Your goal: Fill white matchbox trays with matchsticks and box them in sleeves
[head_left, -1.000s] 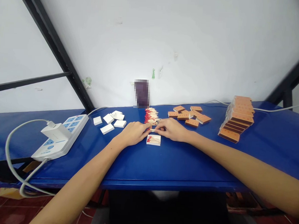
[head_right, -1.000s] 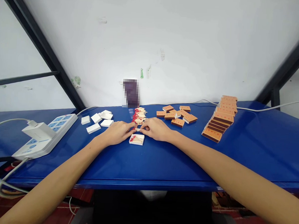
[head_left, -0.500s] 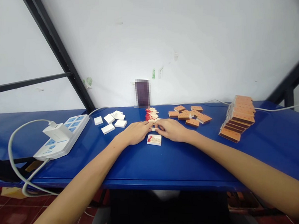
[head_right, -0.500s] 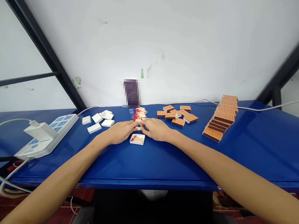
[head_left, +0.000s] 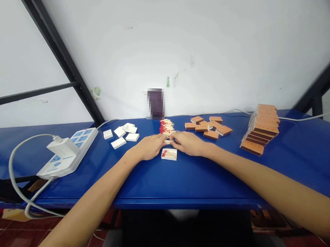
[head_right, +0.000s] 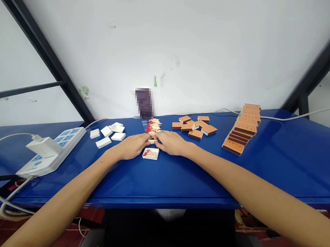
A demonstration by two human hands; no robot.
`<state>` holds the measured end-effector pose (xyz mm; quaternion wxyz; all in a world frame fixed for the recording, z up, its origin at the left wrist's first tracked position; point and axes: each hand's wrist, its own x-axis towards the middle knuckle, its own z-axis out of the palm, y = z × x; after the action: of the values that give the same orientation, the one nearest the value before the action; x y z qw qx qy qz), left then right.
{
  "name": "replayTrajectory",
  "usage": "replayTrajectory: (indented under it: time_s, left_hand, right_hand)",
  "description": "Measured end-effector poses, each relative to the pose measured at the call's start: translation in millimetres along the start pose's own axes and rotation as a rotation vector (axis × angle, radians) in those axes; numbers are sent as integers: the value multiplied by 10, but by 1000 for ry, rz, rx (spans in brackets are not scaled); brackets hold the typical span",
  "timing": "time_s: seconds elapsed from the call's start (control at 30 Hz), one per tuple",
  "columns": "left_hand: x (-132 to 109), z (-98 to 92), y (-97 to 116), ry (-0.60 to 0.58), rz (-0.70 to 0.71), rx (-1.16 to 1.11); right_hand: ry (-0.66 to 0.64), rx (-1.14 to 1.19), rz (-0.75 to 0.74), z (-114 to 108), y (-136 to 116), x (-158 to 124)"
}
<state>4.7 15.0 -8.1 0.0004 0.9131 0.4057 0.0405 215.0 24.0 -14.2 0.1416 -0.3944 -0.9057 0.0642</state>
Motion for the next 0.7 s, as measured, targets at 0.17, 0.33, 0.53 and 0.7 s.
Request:
replayTrajectory:
  time_s: [0.17, 0.33, 0.53, 0.7]
  left_hand:
    - [-7, -53, -6, 8, -8, -14]
    - [-137, -241, 70, 23, 22, -166]
    - [-245, -304, 181, -83, 97, -345]
    - [-262, -299, 178, -89, 59, -398]
  right_hand:
    - [21, 15, -43, -31, -6, 9]
    - [45, 173, -26, -231, -145, -99]
    - [-68, 334, -43, -268, -232, -262]
    - [-82, 339, -33, -194, -235, -279]
